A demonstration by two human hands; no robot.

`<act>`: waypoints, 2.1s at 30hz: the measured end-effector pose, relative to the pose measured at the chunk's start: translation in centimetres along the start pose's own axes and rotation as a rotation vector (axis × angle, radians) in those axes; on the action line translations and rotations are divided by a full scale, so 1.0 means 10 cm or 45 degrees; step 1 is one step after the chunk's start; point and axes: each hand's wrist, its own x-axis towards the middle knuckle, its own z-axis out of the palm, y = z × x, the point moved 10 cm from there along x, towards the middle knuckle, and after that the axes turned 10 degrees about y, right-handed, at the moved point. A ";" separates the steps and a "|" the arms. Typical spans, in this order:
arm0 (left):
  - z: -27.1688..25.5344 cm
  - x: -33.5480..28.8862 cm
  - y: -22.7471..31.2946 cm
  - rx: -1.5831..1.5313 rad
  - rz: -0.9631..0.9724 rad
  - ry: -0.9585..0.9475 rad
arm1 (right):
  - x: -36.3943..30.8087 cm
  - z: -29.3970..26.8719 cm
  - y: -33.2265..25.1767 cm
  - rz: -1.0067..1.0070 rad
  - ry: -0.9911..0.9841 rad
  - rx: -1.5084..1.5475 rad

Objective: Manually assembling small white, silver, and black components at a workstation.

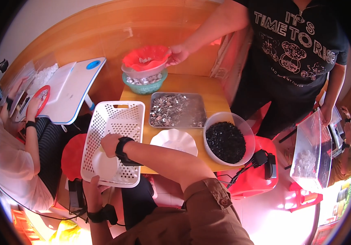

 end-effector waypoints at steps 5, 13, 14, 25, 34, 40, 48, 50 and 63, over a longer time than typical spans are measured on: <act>0.02 0.01 0.04 -0.031 -0.004 -0.033 | 0.02 0.02 -0.01 -0.005 -0.057 -0.007; 0.07 0.12 0.05 -0.119 0.063 -0.138 | -0.04 -0.02 0.04 0.088 -0.124 -0.125; 0.07 0.12 0.05 -0.122 0.060 -0.136 | -0.04 0.00 0.05 0.097 -0.181 -0.068; 0.03 0.13 0.03 -0.106 0.040 -0.127 | 0.00 0.29 -0.07 -0.080 -0.386 -0.209; 0.12 0.23 0.18 -0.118 0.084 -0.084 | 0.21 -0.01 0.10 -0.050 -0.071 -0.216; 0.35 0.61 0.47 -0.084 0.165 -0.090 | 0.47 -0.76 0.53 0.064 0.226 0.078; 1.13 1.40 0.54 -0.075 0.088 -0.167 | 0.13 -2.07 1.61 0.584 0.689 0.665; 1.42 1.65 0.50 -0.049 0.090 -0.163 | -0.02 -2.27 1.95 0.648 0.836 0.719; 2.49 3.02 0.39 0.304 0.182 -0.030 | -0.70 -2.57 3.21 0.785 0.939 0.663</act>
